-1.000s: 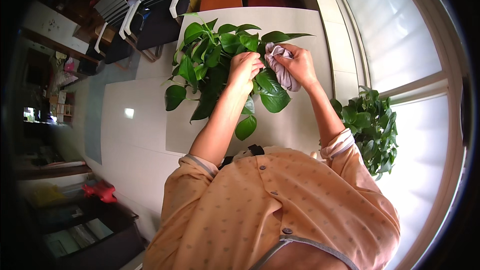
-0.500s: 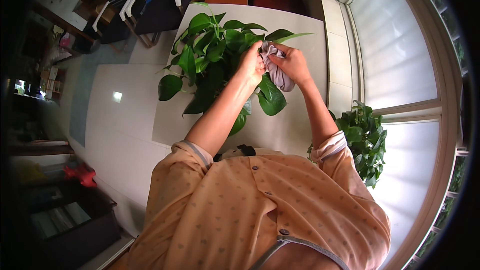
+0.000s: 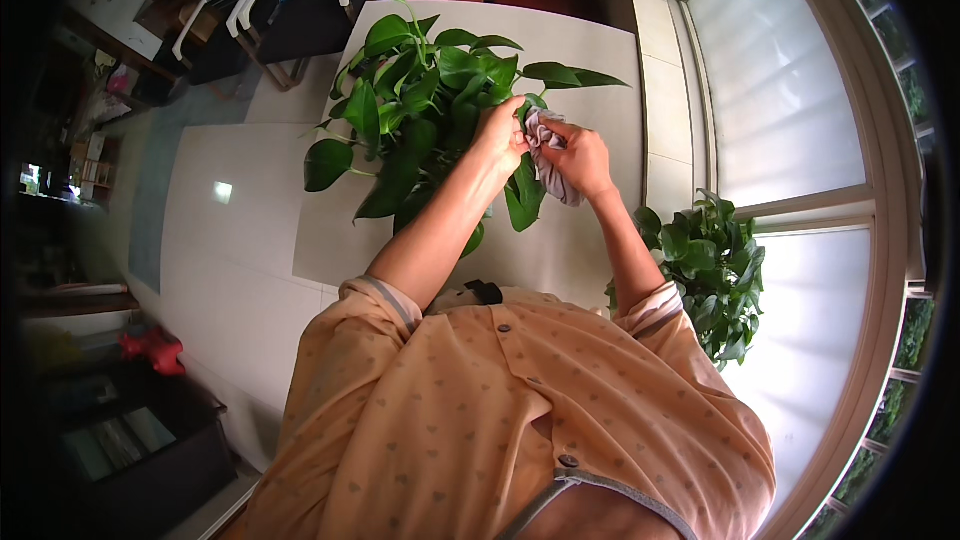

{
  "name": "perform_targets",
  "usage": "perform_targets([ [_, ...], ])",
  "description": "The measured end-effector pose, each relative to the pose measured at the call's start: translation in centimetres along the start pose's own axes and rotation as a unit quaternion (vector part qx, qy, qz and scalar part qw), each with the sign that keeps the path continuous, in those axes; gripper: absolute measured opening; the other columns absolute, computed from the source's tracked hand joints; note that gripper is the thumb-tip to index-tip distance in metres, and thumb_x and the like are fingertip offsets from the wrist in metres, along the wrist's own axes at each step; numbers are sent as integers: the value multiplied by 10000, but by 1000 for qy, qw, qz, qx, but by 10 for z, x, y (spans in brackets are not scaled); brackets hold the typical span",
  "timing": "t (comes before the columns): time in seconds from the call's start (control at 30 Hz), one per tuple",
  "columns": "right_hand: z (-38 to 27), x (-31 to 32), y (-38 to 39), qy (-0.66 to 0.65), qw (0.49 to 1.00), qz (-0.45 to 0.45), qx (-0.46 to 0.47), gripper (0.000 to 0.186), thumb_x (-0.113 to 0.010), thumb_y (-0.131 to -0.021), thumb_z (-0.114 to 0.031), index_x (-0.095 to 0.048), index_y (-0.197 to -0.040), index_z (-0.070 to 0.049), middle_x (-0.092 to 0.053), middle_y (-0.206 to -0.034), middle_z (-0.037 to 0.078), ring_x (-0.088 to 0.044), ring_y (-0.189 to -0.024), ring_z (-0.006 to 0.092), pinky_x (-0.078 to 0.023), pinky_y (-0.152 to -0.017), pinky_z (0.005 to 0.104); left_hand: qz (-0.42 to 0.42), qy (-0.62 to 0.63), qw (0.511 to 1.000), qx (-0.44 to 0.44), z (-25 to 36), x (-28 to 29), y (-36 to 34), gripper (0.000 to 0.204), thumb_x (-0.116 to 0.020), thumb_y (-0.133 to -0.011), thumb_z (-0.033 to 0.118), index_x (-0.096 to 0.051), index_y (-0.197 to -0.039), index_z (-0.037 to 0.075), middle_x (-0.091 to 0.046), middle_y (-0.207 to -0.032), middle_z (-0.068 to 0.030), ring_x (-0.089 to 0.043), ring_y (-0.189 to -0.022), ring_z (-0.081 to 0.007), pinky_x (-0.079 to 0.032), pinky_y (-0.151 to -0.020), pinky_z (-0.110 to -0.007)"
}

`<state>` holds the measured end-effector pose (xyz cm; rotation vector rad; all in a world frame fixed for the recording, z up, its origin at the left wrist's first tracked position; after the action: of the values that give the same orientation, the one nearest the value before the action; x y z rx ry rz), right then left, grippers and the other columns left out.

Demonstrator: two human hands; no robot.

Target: The person wipes the leaves of a potted plant with a cloth. They hold the plant steady with one hand and wipe individual leaves with the other, moving around the plant to reach different sides.

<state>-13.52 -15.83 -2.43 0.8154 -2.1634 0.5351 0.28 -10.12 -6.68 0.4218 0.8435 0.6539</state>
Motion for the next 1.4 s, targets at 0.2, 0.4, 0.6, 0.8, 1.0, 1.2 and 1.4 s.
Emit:
perform_targets([
  [0.2,11,4,18,-4,999,-21,-32,392,-683,-701,-220,-701,-1093,-227,-689,-844,124,-660,-736,303,-526,-676,382,46,-27,998,-46,3,-9,13,220,-569,-894,264,-593,-1038,100,-670,-951,-59,-614,-867,-195,-422,-866,-378],
  [0.4,7,37,11,-102,992,72,-25,378,-685,-722,-192,-697,-1100,-173,-687,-831,151,-673,-714,271,-528,-674,337,84,-23,995,-43,1,-9,4,166,-674,-812,229,-610,-926,127,-637,-883,-39,-562,-789,-176,-399,-860,-428],
  [0.6,-13,29,-9,-76,997,22,7,385,-681,-761,-112,-669,-1146,-97,-713,-890,140,-677,-748,151,-523,-712,284,-26,87,995,-43,2,-15,10,209,-704,-807,258,-585,-868,98,-523,-748,-16,-544,-762,-182,-463,-783,-406],
  [0.8,-13,3,4,-29,999,-26,-12,414,-688,-720,-154,-677,-1133,-126,-684,-888,188,-681,-746,265,-518,-719,334,-30,117,992,-39,2,-15,36,258,-682,-822,253,-555,-969,83,-608,-892,-70,-601,-818,-206,-484,-767,-395],
  [1.0,-3,0,22,-16,999,-45,-8,431,-682,-713,-176,-676,-1143,-190,-684,-885,147,-661,-734,287,-512,-691,355,-13,46,998,-32,-4,-8,31,264,-681,-817,255,-564,-1002,107,-593,-911,-43,-572,-841,-186,-443,-775,-382],
  [1.2,15,2,38,-43,997,-59,-31,412,-670,-717,-196,-686,-1128,-203,-662,-752,138,-634,-647,271,-500,-644,355,16,-38,997,-67,0,-17,50,124,-688,-792,217,-580,-803,158,-470,-763,42,-443,-745,-99,-363,-774,-300],
  [1.4,25,12,54,-157,985,-36,-63,390,-670,-728,-107,-683,-1118,-115,-678,-765,149,-649,-645,201,-515,-675,306,-31,-69,988,-132,18,-12,76,114,-650,-818,172,-596,-898,112,-576,-879,10,-509,-843,-116,-377,-846,-293],
])
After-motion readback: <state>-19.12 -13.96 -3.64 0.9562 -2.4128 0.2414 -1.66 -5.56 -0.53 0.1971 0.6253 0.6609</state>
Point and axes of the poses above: each hand's wrist, its own y-axis away from the middle knuckle, its own x-axis out of the back of the hand, z = x × y, the point moved 2 cm from there along -y, towards the middle knuckle
